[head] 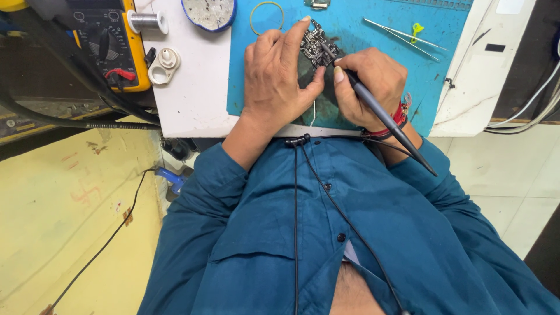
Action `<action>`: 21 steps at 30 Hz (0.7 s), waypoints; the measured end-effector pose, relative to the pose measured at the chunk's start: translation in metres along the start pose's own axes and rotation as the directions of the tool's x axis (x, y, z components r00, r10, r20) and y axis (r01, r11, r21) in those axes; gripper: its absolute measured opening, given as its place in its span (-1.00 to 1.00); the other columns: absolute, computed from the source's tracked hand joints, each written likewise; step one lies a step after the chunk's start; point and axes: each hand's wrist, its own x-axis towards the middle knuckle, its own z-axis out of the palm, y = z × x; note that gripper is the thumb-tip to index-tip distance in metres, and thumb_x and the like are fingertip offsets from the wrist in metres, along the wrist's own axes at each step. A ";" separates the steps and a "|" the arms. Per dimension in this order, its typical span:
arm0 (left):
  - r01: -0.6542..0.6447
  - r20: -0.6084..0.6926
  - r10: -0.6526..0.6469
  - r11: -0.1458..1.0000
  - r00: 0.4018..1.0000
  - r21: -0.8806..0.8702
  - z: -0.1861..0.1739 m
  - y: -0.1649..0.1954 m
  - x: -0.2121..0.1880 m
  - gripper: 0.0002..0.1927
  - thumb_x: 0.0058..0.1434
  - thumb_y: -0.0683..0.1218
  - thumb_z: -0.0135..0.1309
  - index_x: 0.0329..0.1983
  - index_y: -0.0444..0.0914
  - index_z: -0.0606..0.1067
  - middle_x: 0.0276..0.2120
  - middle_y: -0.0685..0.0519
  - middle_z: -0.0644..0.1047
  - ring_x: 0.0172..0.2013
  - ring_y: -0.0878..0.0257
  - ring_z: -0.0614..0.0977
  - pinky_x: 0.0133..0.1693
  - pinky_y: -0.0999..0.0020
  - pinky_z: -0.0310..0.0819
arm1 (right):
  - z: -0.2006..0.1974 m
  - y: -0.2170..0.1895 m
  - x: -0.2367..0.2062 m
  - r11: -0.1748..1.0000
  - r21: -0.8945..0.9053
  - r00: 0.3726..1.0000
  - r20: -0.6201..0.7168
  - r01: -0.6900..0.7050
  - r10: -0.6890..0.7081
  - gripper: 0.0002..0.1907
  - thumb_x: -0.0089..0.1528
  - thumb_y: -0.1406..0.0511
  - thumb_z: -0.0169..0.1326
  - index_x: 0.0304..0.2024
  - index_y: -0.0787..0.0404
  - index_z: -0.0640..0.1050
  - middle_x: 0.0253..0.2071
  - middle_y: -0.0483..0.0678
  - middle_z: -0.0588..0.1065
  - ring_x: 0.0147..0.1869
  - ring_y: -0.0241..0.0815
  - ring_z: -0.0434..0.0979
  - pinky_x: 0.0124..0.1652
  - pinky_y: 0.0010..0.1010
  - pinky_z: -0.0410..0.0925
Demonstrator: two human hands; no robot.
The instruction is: The person solders components on a small circuit board at a workbench, holding the board steady with one hand while applying a soldering iron with the other. They reposition the board, use a metal tool to hold or adjust parts, and continue soldering different points on the board.
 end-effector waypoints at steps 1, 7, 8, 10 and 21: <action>0.004 0.001 -0.004 1.000 1.000 0.002 0.000 -0.001 0.000 -0.18 0.16 0.04 0.37 0.41 -0.20 0.24 -0.09 0.06 0.56 0.12 0.10 0.45 0.14 0.15 0.24 | 0.000 0.000 0.000 1.000 -0.004 1.000 -0.002 -0.003 0.003 -0.94 0.37 0.41 0.18 -0.15 0.28 0.55 -0.23 0.04 0.55 -0.21 0.03 0.59 -0.24 -0.27 0.40; 0.000 0.001 0.000 1.000 1.000 0.003 0.001 0.000 -0.001 -0.18 0.18 0.04 0.37 0.41 -0.21 0.24 -0.09 0.06 0.56 0.12 0.10 0.45 0.14 0.15 0.23 | 0.001 0.003 -0.003 1.000 0.008 1.000 -0.011 -0.017 0.017 -0.94 0.38 0.40 0.18 -0.16 0.28 0.55 -0.24 0.04 0.55 -0.23 0.03 0.57 -0.28 -0.29 0.38; -0.005 -0.002 0.005 1.000 1.000 0.009 0.001 0.000 0.000 -0.18 0.19 0.05 0.36 0.42 -0.21 0.23 -0.08 0.07 0.56 0.13 0.10 0.45 0.15 0.15 0.23 | 0.001 0.003 -0.003 1.000 0.018 0.999 -0.021 -0.025 0.025 -0.94 0.37 0.40 0.18 -0.17 0.28 0.55 -0.25 0.05 0.55 -0.25 0.03 0.57 -0.29 -0.29 0.37; -0.014 -0.006 0.014 1.000 1.000 0.022 0.001 0.000 -0.001 -0.18 0.21 0.06 0.36 0.43 -0.21 0.22 -0.06 0.07 0.55 0.14 0.09 0.45 0.17 0.15 0.23 | 0.002 0.004 -0.005 0.998 0.041 0.997 -0.056 -0.057 0.059 -0.92 0.39 0.38 0.17 -0.15 0.30 0.55 -0.25 0.07 0.54 -0.26 0.01 0.56 -0.29 -0.30 0.36; -0.072 0.035 0.071 0.997 0.997 0.033 -0.003 -0.002 -0.001 -0.20 0.20 -0.06 0.23 0.45 -0.25 0.16 0.11 -0.03 0.49 0.24 0.08 0.43 0.42 -0.01 -0.09 | 0.004 0.009 -0.009 0.995 0.062 0.994 -0.079 -0.075 0.080 -0.87 0.43 0.35 0.13 -0.18 0.32 0.55 -0.28 0.07 0.53 -0.27 0.02 0.54 -0.31 -0.30 0.33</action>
